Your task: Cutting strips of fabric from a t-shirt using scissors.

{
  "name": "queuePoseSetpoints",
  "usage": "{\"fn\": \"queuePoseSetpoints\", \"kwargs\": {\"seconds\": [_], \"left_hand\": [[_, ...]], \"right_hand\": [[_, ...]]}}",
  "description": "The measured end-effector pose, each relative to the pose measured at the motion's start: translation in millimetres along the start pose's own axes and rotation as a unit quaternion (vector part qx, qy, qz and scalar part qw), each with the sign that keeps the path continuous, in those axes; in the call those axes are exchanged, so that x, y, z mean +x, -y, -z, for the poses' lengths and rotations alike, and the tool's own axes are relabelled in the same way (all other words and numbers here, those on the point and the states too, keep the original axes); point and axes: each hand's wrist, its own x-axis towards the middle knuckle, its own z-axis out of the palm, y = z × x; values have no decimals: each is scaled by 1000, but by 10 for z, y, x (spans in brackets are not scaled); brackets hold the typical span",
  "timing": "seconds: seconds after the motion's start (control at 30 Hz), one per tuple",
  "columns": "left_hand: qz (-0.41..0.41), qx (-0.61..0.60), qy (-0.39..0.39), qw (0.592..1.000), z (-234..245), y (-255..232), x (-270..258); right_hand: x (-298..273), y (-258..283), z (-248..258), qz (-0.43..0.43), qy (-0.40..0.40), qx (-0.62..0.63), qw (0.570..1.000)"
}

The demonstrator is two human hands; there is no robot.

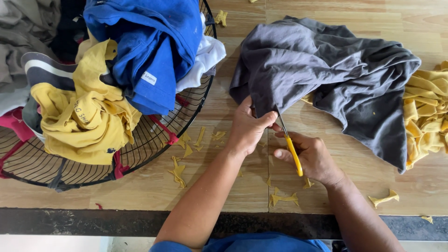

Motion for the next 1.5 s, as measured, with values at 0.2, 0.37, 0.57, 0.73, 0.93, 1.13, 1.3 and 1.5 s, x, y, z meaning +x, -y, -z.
{"fn": "queuePoseSetpoints", "kwargs": {"seconds": [0.2, 0.37, 0.57, 0.73, 0.93, 1.13, 1.3, 1.5], "left_hand": [[12, 1, 34, 999, -6, -28, -20], [10, -9, 22, 1000, 36, 28, -3], [12, 4, 32, 999, 8, -92, -31], [20, 24, 48, 998, 14, -64, -61], [11, 25, 38, 999, 11, -63, -53], [-11, 43, 18, 999, 57, -118, -18], [-119, 197, -46, 972, 348, 137, 151], [-320, 336, -105, 880, 263, -178, 101]], "right_hand": [[2, 153, 32, 15, -12, 38, 999], [-9, 42, 1, 21, -21, 30, 999], [-15, 63, -16, 50, -27, 11, 998], [-5, 97, -1, 65, -27, 13, 997], [6, 9, -18, 60, -37, 15, 997], [-4, 97, 16, 57, -31, 25, 998], [9, 123, 72, 18, -7, 42, 999], [11, 155, 85, 3, 1, 61, 998]]}}
